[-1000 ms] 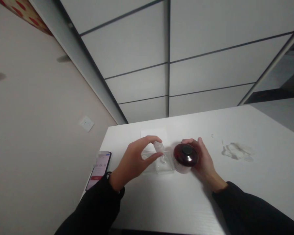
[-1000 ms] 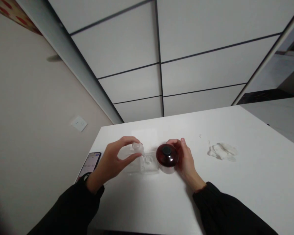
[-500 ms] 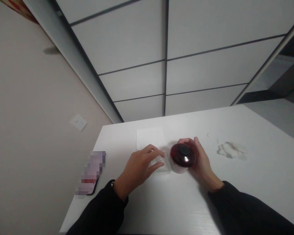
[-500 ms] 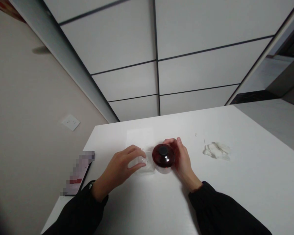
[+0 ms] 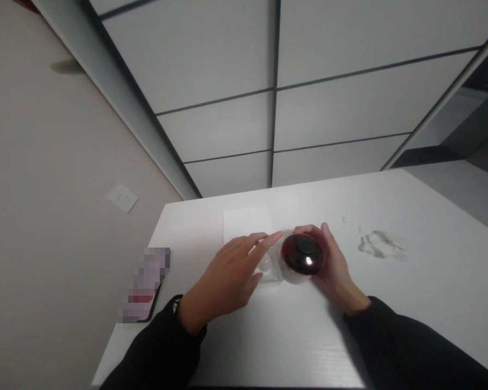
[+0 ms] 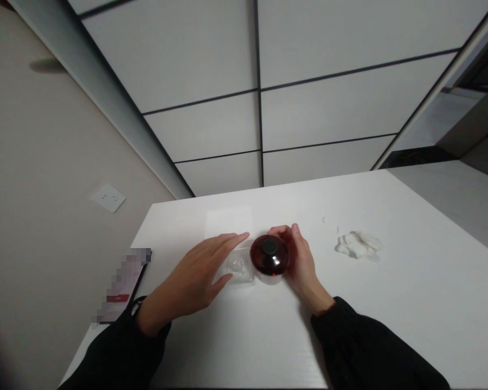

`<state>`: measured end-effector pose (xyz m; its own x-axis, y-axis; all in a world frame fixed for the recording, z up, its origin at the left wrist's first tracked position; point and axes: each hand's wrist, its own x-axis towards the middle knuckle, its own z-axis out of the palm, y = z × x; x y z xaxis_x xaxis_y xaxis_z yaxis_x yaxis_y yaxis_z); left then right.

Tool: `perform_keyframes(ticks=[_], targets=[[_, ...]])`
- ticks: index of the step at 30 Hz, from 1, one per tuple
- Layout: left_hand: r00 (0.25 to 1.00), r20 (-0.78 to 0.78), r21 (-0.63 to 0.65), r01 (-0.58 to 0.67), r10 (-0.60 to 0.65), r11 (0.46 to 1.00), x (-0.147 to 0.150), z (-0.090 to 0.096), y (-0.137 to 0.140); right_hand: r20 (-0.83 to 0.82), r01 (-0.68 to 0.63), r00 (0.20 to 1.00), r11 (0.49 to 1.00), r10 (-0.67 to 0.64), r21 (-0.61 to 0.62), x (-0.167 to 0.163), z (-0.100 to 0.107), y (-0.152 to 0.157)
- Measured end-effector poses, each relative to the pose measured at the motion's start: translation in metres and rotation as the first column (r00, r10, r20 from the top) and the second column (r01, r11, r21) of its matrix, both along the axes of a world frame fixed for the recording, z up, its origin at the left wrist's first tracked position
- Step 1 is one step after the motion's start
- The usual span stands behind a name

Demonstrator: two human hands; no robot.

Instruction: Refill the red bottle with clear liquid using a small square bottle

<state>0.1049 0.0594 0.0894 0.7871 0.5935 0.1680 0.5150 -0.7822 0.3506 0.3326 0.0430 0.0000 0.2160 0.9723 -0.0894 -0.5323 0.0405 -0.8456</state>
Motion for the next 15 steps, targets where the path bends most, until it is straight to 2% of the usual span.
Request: perform_keyframes(ticks=[3, 5, 8, 12, 15], targets=[[0.992, -0.090, 0.021, -0.083, 0.085, 0.996, 0.0025, 0.0046, -0.0008, -0.012, -0.011, 1.000, 1.000, 0.011, -0.010, 0.0005, 0.0002, 0.0001], [0.991, -0.126, 0.002, -0.053, 0.052, 0.999, 0.0029, 0.0067, -0.0005, 0.000, -0.017, 1.000, 1.000, 0.017, -0.006, 0.0009, 0.0000, 0.0002], [0.996, -0.082, -0.020, 0.038, -0.039, 0.999, 0.0022, 0.0068, 0.0005, 0.014, -0.009, 1.000, 1.000, 0.009, 0.007, 0.0011, -0.0010, 0.0005], [0.995, -0.086, -0.016, -0.053, 0.052, 0.998, 0.0021, 0.0043, 0.0014, 0.011, 0.004, 1.000, 1.000, -0.004, 0.000, 0.0005, -0.0013, 0.0005], [0.998, -0.070, -0.028, 0.002, -0.004, 1.000, 0.0029, 0.0039, 0.0014, 0.018, -0.006, 1.000, 1.000, 0.006, 0.006, 0.0001, -0.0002, 0.0000]])
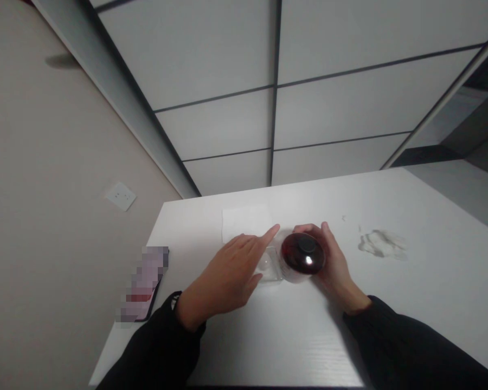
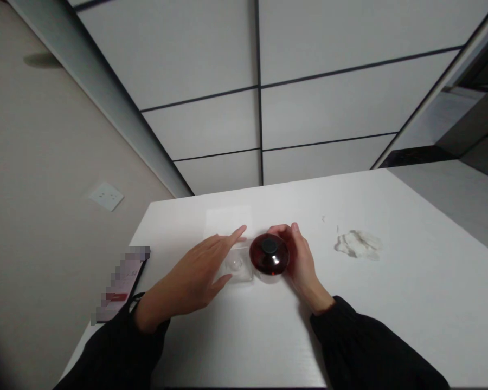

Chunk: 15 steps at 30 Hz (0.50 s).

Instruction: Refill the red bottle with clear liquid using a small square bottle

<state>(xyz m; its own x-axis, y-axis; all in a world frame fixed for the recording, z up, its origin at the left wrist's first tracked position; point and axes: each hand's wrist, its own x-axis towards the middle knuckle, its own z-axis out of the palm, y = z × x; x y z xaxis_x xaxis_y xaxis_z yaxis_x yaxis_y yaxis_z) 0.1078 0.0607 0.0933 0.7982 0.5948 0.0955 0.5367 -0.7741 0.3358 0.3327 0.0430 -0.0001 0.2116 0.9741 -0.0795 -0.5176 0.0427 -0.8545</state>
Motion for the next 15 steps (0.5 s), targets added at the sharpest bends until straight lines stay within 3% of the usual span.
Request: perform_keyframes(ticks=[4, 9, 13, 15], targets=[[0.994, 0.032, -0.019, -0.104, 0.105, 0.994, 0.0008, -0.0007, 0.0008, -0.014, -0.009, 1.000, 1.000, 0.009, -0.003, 0.0002, 0.0009, -0.0007], [0.995, 0.097, -0.058, -0.001, 0.007, 0.998, 0.0000, -0.0030, 0.0035, 0.001, -0.010, 1.000, 1.000, 0.010, 0.006, 0.0011, 0.0005, -0.0007], [0.988, 0.129, -0.054, -0.078, 0.084, 0.995, 0.0010, -0.0043, 0.0052, -0.011, 0.000, 1.000, 1.000, 0.000, -0.015, 0.0009, 0.0002, -0.0006], [0.991, 0.116, -0.078, -0.054, 0.063, 0.996, -0.0001, -0.0043, 0.0051, -0.014, -0.001, 1.000, 1.000, 0.000, -0.027, 0.0006, 0.0001, -0.0008]])
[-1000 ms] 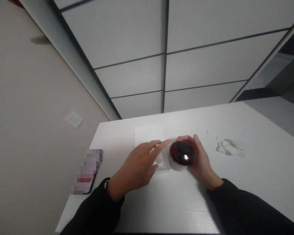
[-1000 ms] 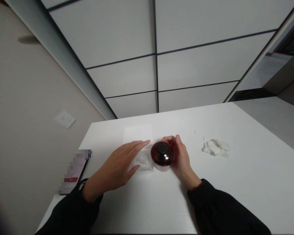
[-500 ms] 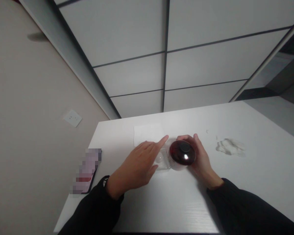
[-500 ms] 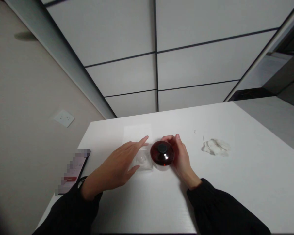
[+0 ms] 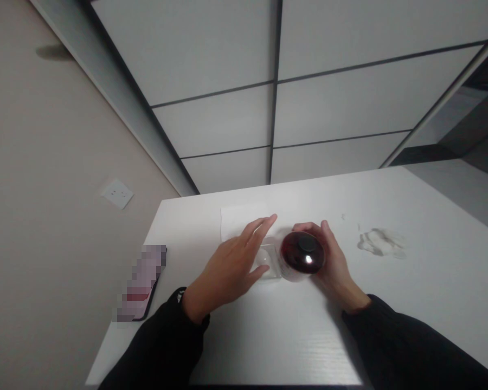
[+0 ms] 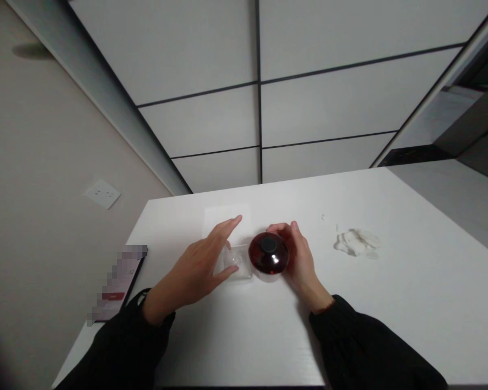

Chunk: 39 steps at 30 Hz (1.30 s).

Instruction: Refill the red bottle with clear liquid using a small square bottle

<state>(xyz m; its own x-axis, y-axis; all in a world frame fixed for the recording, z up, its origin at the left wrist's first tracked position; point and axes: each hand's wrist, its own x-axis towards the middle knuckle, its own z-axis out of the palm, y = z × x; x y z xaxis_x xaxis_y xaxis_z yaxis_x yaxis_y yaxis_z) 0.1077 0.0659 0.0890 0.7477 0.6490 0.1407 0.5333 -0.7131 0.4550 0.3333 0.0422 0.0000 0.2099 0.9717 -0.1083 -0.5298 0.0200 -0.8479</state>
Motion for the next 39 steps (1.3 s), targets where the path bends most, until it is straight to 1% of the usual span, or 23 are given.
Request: perform_keyframes(ticks=[2, 4, 6, 8, 10, 12, 15, 17, 20, 21, 25, 26, 28, 30, 31, 32, 33, 36, 37, 39], targets=[[0.999, 0.009, -0.026, 0.051, -0.050, 0.998, -0.0019, -0.0002, -0.0004, -0.002, -0.006, 1.000, 1.000, 0.006, -0.005, -0.0002, 0.0002, -0.0002], [0.999, 0.026, -0.022, 0.047, -0.046, 0.999, -0.0025, -0.0014, -0.0006, -0.001, -0.006, 1.000, 1.000, 0.006, -0.009, -0.0004, 0.0007, -0.0003], [0.999, 0.021, 0.003, -0.043, 0.043, 0.999, -0.0008, -0.0037, -0.0006, 0.001, -0.001, 1.000, 1.000, 0.001, -0.016, -0.0006, 0.0014, -0.0003], [0.989, -0.005, 0.011, -0.151, 0.151, 0.989, 0.0023, -0.0061, -0.0006, 0.004, 0.002, 1.000, 1.000, -0.002, -0.016, -0.0008, 0.0021, -0.0003], [0.978, -0.011, -0.011, -0.211, 0.211, 0.978, 0.0044, -0.0074, -0.0010, 0.006, -0.001, 1.000, 1.000, 0.001, -0.014, -0.0009, 0.0025, -0.0005], [0.983, 0.017, -0.046, -0.183, 0.184, 0.982, 0.0041, -0.0074, -0.0019, 0.002, -0.004, 1.000, 1.000, 0.004, -0.015, -0.0010, 0.0027, -0.0006], [0.992, 0.077, -0.061, -0.096, 0.100, 0.994, 0.0012, -0.0070, -0.0031, -0.004, -0.012, 1.000, 1.000, 0.012, -0.011, -0.0010, 0.0031, -0.0007], [0.990, 0.080, -0.058, -0.112, 0.116, 0.992, -0.0002, -0.0075, -0.0032, -0.007, -0.013, 1.000, 1.000, 0.013, -0.010, -0.0011, 0.0038, -0.0007], [0.979, 0.027, -0.080, -0.201, 0.204, 0.976, -0.0004, -0.0082, -0.0029, -0.013, -0.009, 1.000, 1.000, 0.009, -0.017, -0.0014, 0.0050, -0.0009], [0.978, 0.014, -0.095, -0.206, 0.208, 0.974, -0.0005, -0.0078, -0.0028, -0.012, -0.009, 1.000, 1.000, 0.009, -0.017, -0.0015, 0.0053, -0.0011], [0.994, 0.036, -0.162, -0.100, 0.108, 0.982, -0.0018, -0.0048, -0.0029, 0.003, -0.012, 1.000, 1.000, 0.012, -0.013, -0.0017, 0.0050, -0.0018], [0.994, 0.040, -0.164, -0.097, 0.105, 0.982, -0.0017, -0.0044, -0.0029, 0.006, -0.014, 1.000, 1.000, 0.014, -0.011, -0.0017, 0.0047, -0.0018], [0.986, 0.014, -0.148, -0.162, 0.166, 0.976, -0.0004, -0.0045, -0.0030, 0.004, -0.013, 1.000, 1.000, 0.013, -0.009, -0.0015, 0.0040, -0.0015], [0.967, -0.055, -0.118, -0.252, 0.247, 0.961, 0.0017, -0.0052, -0.0033, -0.006, -0.017, 1.000, 1.000, 0.017, -0.009, -0.0013, 0.0031, -0.0009], [0.959, -0.090, -0.103, -0.276, 0.268, 0.955, 0.0026, -0.0056, -0.0035, -0.011, -0.019, 1.000, 1.000, 0.019, -0.010, -0.0011, 0.0026, -0.0005], [0.958, -0.115, -0.090, -0.275, 0.264, 0.957, 0.0032, -0.0059, -0.0037, -0.013, -0.020, 1.000, 1.000, 0.020, -0.010, -0.0010, 0.0020, -0.0003], [0.964, -0.123, -0.077, -0.246, 0.236, 0.966, 0.0034, -0.0060, -0.0040, -0.013, -0.021, 1.000, 1.000, 0.021, -0.011, -0.0009, 0.0014, -0.0001], [0.991, -0.077, -0.022, -0.111, 0.109, 0.994, 0.0026, -0.0061, -0.0046, -0.007, -0.021, 1.000, 1.000, 0.021, -0.013, -0.0007, 0.0002, -0.0003], [0.993, -0.069, -0.011, -0.094, 0.093, 0.995, 0.0025, -0.0061, -0.0047, -0.004, -0.021, 1.000, 1.000, 0.021, -0.014, -0.0006, 0.0001, -0.0005], [0.986, -0.090, -0.020, -0.146, 0.144, 0.989, 0.0033, -0.0063, -0.0045, 0.002, -0.021, 1.000, 1.000, 0.021, -0.017, -0.0005, 0.0003, -0.0008]])
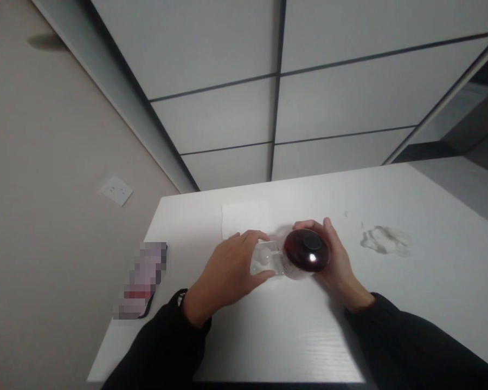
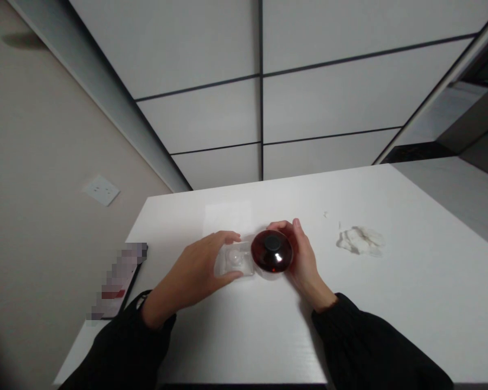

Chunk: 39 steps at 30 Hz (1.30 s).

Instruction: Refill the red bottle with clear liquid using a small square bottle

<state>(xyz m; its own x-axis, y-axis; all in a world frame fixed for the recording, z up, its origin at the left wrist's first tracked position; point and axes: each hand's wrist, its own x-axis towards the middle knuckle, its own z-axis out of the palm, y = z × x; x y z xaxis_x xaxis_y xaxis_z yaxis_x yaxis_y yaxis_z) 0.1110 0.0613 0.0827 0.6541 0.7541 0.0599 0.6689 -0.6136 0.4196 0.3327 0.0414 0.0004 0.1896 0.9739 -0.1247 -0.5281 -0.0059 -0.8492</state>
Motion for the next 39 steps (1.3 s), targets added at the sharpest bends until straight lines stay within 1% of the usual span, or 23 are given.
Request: perform_keyframes(ticks=[3, 4, 6, 9, 11, 12, 17, 20, 23, 28, 31, 36, 39], targets=[[0.988, -0.082, -0.047, -0.135, 0.131, 0.990, 0.0033, 0.0002, 0.0004, 0.010, 0.000, 1.000, 1.000, 0.000, -0.007, 0.0000, 0.0010, 0.0000], [0.982, -0.104, -0.057, -0.161, 0.154, 0.985, 0.0043, 0.0005, 0.0004, 0.009, -0.004, 1.000, 1.000, 0.004, -0.008, 0.0000, 0.0014, 0.0001], [0.979, -0.118, -0.079, -0.175, 0.165, 0.981, 0.0051, 0.0011, 0.0003, 0.002, -0.009, 1.000, 1.000, 0.009, -0.009, -0.0004, 0.0018, 0.0005], [0.993, -0.057, -0.095, -0.112, 0.106, 0.989, 0.0034, 0.0013, 0.0000, -0.003, -0.008, 1.000, 1.000, 0.008, -0.008, -0.0012, 0.0019, 0.0009], [0.998, -0.016, -0.078, -0.055, 0.054, 0.995, 0.0020, 0.0008, -0.0001, 0.001, -0.008, 1.000, 1.000, 0.008, -0.001, -0.0016, 0.0019, 0.0007], [0.999, -0.015, -0.069, -0.048, 0.047, 0.996, 0.0017, 0.0004, -0.0001, 0.002, -0.012, 1.000, 1.000, 0.012, 0.002, -0.0017, 0.0021, 0.0004], [0.976, -0.167, -0.048, -0.149, 0.139, 0.988, 0.0050, -0.0003, 0.0002, 0.004, -0.030, 1.000, 1.000, 0.030, -0.008, -0.0022, 0.0042, -0.0014], [0.972, -0.197, -0.045, -0.139, 0.127, 0.989, 0.0060, 0.0005, 0.0002, 0.008, -0.028, 1.000, 1.000, 0.028, -0.010, -0.0027, 0.0050, -0.0016], [0.984, -0.148, -0.069, -0.108, 0.097, 0.992, 0.0041, 0.0010, 0.0005, 0.020, -0.030, 0.999, 0.999, 0.030, -0.013, -0.0027, 0.0044, -0.0013], [0.997, -0.002, -0.109, -0.073, 0.073, 0.991, -0.0010, -0.0009, 0.0018, 0.028, -0.030, 0.999, 0.999, 0.030, -0.014, -0.0024, 0.0025, -0.0009], [0.998, 0.028, -0.110, -0.054, 0.057, 0.992, -0.0024, -0.0032, 0.0025, 0.029, -0.032, 0.999, 0.999, 0.032, -0.014, -0.0025, 0.0015, -0.0005], [0.996, -0.082, -0.059, -0.044, 0.039, 0.997, 0.0018, -0.0025, 0.0027, 0.017, -0.013, 1.000, 1.000, 0.013, -0.008, -0.0021, 0.0005, 0.0011], [0.994, -0.105, 0.029, -0.027, 0.030, 0.999, 0.0041, 0.0050, 0.0007, 0.035, -0.022, 0.999, 1.000, 0.022, -0.016, -0.0009, 0.0028, 0.0024]])
